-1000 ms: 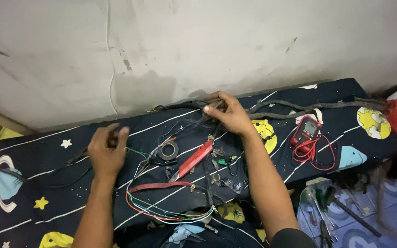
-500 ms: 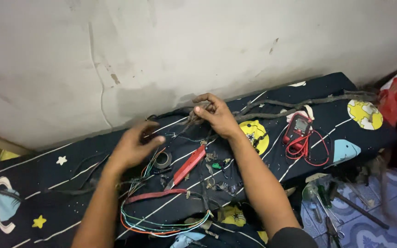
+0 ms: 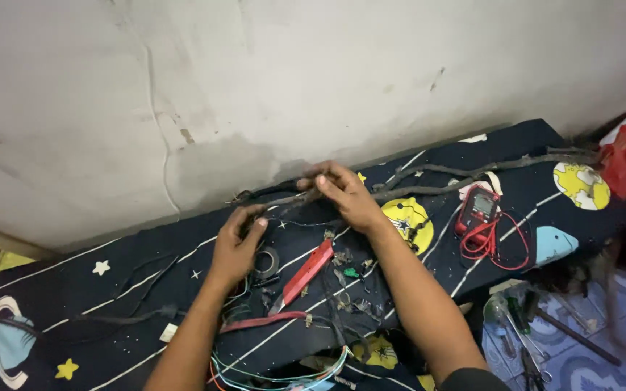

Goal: The person strips the insulation from the ends of several wires using a red utility knife. They then use a multimeter to test the electrical continuity of the wires by touching the probes to the exposed ends.

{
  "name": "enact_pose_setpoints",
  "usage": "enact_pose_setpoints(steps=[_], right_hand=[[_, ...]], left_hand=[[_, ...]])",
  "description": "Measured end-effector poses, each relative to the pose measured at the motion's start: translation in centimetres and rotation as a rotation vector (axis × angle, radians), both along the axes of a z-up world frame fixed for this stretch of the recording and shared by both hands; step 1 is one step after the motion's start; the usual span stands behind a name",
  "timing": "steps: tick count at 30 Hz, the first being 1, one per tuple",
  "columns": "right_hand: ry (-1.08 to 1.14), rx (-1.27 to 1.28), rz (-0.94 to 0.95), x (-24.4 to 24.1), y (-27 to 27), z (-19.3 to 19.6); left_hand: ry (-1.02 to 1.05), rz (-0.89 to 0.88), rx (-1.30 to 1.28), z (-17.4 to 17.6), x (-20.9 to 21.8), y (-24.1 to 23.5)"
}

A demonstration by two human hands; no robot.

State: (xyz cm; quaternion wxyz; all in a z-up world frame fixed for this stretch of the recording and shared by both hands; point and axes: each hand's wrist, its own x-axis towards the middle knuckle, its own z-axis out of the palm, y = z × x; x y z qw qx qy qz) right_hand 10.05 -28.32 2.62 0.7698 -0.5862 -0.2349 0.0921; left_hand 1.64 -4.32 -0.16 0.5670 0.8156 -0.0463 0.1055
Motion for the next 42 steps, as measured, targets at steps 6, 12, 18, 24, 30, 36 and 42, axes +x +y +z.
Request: enact_pose_setpoints(steps=[6,12,18,24,30,36,42], right_hand=[[0.004,-0.121,-0.043,0.3,-0.6,-0.1],[-0.026,-0.253,0.015,-1.7,0.7,1.7],[-0.082,-0.252,-0.112,-2.3,2.1,0.0],[-0.092,-0.331,-0.14,-1.8,1.4,1.2],[0.039,-0.221,-0.109,-0.1,1.0,-1.2],[0.124,-0.043,-0.061,-0.7,1.0,0.5],[0.222,0.074,-0.057,-0.4,1.2,-1.0]], left_hand=[[-0.03,0.089,-0.133,-1.8,0.6,0.8],[-0.036,0.104,-0.09,-1.4,0.1,-0.1],[-0.104,0.155,-0.032,0.2,-0.7,-1.0],[-0.078,0.299,-0.227,-1.7,0.3,0.9],[0.045,0.317,-0.567,-3.0,1.7,2.7],[0.098,0.258,-0.822,-3.9,2.3,2.4],[0.112,0.121,-0.842,-3.1,1.6,2.3]])
